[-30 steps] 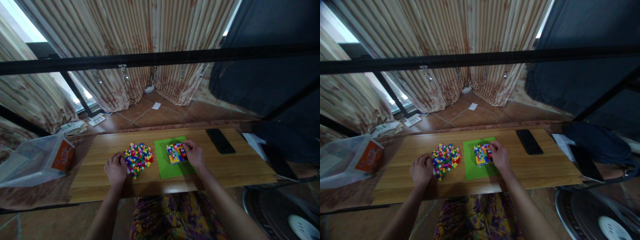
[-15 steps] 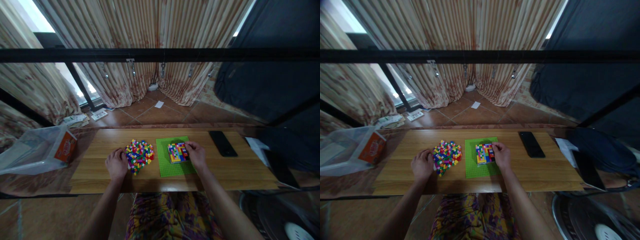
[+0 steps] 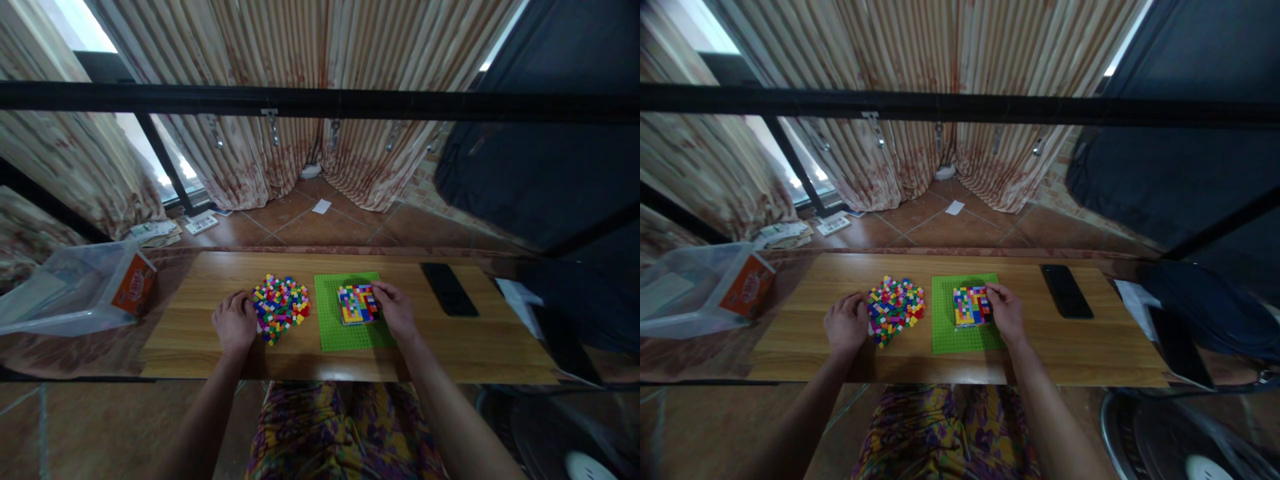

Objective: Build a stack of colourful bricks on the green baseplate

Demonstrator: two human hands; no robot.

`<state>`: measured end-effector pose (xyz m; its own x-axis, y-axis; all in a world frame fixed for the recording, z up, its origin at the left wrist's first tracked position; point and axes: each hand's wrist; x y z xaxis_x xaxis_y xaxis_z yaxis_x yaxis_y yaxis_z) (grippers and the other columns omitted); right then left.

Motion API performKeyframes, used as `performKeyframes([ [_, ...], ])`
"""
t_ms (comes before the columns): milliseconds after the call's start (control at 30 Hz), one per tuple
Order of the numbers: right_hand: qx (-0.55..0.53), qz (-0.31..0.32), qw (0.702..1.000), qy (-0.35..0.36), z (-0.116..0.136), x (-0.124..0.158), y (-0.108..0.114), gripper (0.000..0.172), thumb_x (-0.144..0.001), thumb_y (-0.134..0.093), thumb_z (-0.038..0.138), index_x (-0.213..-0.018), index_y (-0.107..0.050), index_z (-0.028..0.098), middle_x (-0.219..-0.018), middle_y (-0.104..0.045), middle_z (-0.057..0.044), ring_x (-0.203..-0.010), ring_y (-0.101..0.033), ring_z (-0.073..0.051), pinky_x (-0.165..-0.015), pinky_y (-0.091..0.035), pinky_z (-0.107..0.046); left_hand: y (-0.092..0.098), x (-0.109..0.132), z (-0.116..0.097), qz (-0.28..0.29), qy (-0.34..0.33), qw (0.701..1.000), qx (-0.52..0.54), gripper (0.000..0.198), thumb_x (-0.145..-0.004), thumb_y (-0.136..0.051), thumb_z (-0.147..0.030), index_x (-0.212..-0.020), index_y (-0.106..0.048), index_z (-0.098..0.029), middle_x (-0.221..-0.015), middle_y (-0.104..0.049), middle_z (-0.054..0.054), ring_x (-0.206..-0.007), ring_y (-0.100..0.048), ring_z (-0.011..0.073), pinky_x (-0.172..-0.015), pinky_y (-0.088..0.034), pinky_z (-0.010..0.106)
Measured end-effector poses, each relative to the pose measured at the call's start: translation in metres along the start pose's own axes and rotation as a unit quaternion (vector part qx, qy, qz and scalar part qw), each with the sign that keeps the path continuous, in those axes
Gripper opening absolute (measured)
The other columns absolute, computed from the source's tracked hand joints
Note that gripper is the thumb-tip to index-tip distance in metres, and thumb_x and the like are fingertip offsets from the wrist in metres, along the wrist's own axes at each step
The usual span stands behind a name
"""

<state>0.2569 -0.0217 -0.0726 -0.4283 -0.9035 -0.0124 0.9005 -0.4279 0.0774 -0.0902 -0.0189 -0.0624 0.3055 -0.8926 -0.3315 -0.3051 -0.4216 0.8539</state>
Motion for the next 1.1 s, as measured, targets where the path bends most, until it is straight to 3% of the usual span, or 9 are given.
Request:
performKeyframes([
  [367,-0.021,0.023,0.999,-0.035,0.0026,-0.0015,-0.0011,0.041,-0.066,-0.070,0.050,-0.094,-0.074,0.019,-0.088,-0.074,-0.005,-0.071,-0.065,-0.018,-0.067,-0.053,-0.034,-0.0006,-0.0002,-0.0002,-0.005,0.002,1.000,0.002,0.028,-0.086,-0.045,-0.026,-0.099,-0.069,-0.019,-0.114,-0.069,0.009,-0.107,-0.059,0.0270,-0.095,-0.041,0.041],
  [1100,0.017,0.012,1.000,-0.004,0.0088,0.0019,-0.0079,0.035,-0.071,-0.064,0.048,-0.088,-0.071,0.019,-0.084,-0.071,-0.004,-0.072,-0.060,-0.017,-0.066,-0.049,-0.030,-0.0009,0.0010,-0.0025,0.001,0.019,1.000,0.008,0.029,-0.086,-0.046,-0.025,-0.102,-0.069,-0.019,-0.116,-0.067,0.010,-0.109,-0.057,0.0267,-0.097,-0.039,0.041],
])
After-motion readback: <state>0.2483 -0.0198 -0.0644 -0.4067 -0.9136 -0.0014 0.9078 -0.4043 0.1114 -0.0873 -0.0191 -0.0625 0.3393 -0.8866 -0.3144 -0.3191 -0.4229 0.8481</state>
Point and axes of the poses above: each hand's wrist, its own x-axis away from the middle knuckle, its own y-axis out of the back of the hand, z = x × y
